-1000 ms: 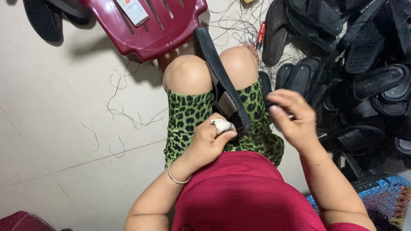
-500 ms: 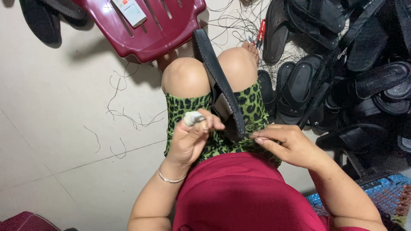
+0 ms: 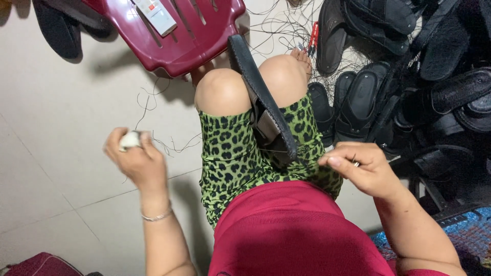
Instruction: The person sits on the floor and sews a black shoe using a needle and thread. They repeatedly pull the thread through the shoe's sole and upper, adjusting the shoe's position as needed. The person handles the shoe and thread throughout the process.
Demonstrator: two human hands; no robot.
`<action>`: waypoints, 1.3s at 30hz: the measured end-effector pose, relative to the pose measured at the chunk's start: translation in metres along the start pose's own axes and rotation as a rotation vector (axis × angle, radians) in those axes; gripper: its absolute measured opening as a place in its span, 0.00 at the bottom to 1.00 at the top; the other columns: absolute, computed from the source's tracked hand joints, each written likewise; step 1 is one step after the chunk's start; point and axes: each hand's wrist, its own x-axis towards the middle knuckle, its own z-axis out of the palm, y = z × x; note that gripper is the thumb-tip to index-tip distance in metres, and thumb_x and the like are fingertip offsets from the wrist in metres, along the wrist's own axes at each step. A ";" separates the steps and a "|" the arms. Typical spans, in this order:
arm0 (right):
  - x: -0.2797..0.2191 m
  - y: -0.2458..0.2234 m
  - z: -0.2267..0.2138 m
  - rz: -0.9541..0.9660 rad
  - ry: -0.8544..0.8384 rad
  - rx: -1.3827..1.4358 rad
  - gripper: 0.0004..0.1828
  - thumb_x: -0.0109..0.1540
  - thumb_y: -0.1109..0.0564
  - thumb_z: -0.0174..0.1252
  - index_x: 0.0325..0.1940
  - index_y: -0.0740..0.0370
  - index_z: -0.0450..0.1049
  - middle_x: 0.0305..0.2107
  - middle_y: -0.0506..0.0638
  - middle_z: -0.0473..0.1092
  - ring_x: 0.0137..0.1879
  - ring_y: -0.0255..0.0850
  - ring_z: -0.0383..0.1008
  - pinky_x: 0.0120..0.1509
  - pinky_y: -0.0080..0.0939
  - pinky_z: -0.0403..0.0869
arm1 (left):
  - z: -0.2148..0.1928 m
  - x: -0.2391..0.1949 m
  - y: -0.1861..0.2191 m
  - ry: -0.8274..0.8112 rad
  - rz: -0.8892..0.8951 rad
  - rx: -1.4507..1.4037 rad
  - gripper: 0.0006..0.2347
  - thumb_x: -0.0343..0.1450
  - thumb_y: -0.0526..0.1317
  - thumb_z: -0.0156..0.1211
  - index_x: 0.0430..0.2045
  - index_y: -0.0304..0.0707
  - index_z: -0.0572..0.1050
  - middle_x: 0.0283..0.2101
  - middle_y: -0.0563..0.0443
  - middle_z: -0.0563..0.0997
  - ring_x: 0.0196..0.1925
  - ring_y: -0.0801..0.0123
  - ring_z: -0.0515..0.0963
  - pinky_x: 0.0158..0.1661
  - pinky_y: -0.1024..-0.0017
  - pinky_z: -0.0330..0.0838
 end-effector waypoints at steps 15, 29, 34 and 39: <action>-0.002 0.016 0.022 -0.021 0.184 0.177 0.12 0.65 0.61 0.56 0.33 0.69 0.82 0.20 0.56 0.71 0.18 0.35 0.67 0.24 0.34 0.68 | -0.052 0.015 0.185 -0.645 0.195 -1.506 0.24 0.71 0.48 0.64 0.54 0.23 0.74 0.47 0.35 0.79 0.51 0.52 0.81 0.54 0.62 0.78; 0.028 0.068 0.032 0.089 0.295 0.811 0.23 0.75 0.51 0.42 0.27 0.60 0.60 0.13 0.44 0.49 0.19 0.35 0.56 0.11 0.29 0.63 | 0.004 0.000 0.188 -0.145 0.288 -0.585 0.21 0.69 0.47 0.68 0.06 0.40 0.68 0.18 0.53 0.63 0.15 0.59 0.68 0.18 0.66 0.62; 0.036 -0.015 0.025 -0.220 0.107 0.240 0.21 0.69 0.53 0.48 0.25 0.61 0.74 0.20 0.54 0.70 0.31 0.49 0.75 0.37 0.43 0.75 | -0.055 0.062 0.203 -0.376 0.142 -1.225 0.08 0.70 0.37 0.65 0.25 0.27 0.79 0.20 0.37 0.73 0.19 0.43 0.76 0.21 0.62 0.69; 0.037 -0.055 0.012 -0.273 0.040 -0.026 0.08 0.57 0.66 0.64 0.40 0.66 0.80 0.40 0.60 0.79 0.51 0.56 0.80 0.58 0.58 0.78 | -0.015 0.050 0.135 -0.536 0.261 -1.627 0.08 0.70 0.32 0.65 0.19 0.30 0.76 0.15 0.43 0.75 0.16 0.56 0.73 0.23 0.71 0.68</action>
